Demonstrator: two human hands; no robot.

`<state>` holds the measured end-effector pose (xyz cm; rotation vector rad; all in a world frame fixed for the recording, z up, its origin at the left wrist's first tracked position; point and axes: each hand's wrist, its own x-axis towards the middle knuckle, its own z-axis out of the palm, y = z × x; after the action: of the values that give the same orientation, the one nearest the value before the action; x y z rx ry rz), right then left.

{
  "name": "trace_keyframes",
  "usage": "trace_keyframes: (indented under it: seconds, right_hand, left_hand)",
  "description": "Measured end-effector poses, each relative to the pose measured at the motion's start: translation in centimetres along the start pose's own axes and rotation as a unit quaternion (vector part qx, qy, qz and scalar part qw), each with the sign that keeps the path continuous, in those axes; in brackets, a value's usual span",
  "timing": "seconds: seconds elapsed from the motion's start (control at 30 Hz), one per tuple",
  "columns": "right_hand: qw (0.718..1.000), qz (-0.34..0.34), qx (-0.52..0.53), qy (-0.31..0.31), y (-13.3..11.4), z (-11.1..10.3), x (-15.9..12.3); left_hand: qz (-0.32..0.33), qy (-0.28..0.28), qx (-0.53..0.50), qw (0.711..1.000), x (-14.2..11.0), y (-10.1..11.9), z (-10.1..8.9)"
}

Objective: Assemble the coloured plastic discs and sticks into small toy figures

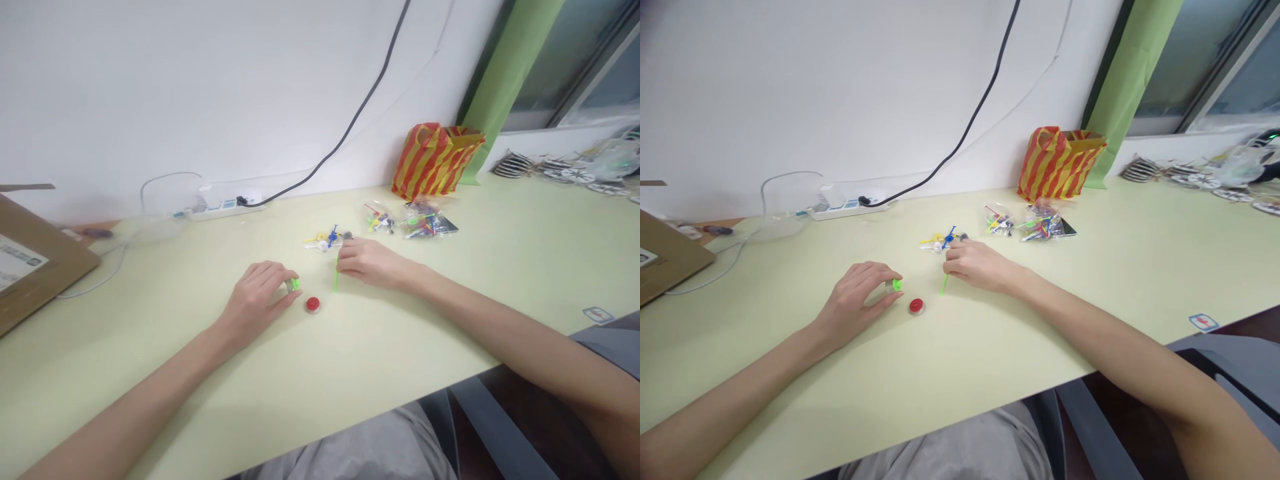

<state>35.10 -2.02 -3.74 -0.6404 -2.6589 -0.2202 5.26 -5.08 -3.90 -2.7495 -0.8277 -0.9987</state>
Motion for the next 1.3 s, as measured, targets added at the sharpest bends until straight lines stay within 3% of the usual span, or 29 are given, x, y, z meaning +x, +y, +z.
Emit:
trace_keyframes:
  seconds: [0.13,0.23,0.37,0.5,0.77,1.3]
  right_hand:
    - [1.0,0.021,0.007,0.014,0.3,-0.2,-0.1]
    - [0.997,0.073,0.014,0.031,0.1,-0.1,0.1]
    - [0.992,0.119,0.024,0.012,-0.5,0.9,0.6]
    - [0.991,0.124,0.05,-0.013,-0.2,1.4,0.7]
    - [0.986,0.115,0.117,-0.021,1.6,-0.3,-0.5]
    - [0.974,0.153,0.153,-0.061,2.3,-1.0,-1.1]
  left_hand:
    - [-0.01,-0.003,-0.005,1.0,0.0,0.0,0.0]
    - [-0.013,-0.009,-0.004,1.0,0.0,0.0,0.1]
    - [-0.006,-0.015,0.003,1.0,0.0,-0.1,0.2]
    - [0.008,-0.015,0.011,1.0,0.0,-0.2,0.3]
    - [0.014,-0.018,0.014,1.0,0.0,-0.2,0.3]
    - [0.019,-0.027,0.018,0.999,0.0,0.0,0.2]
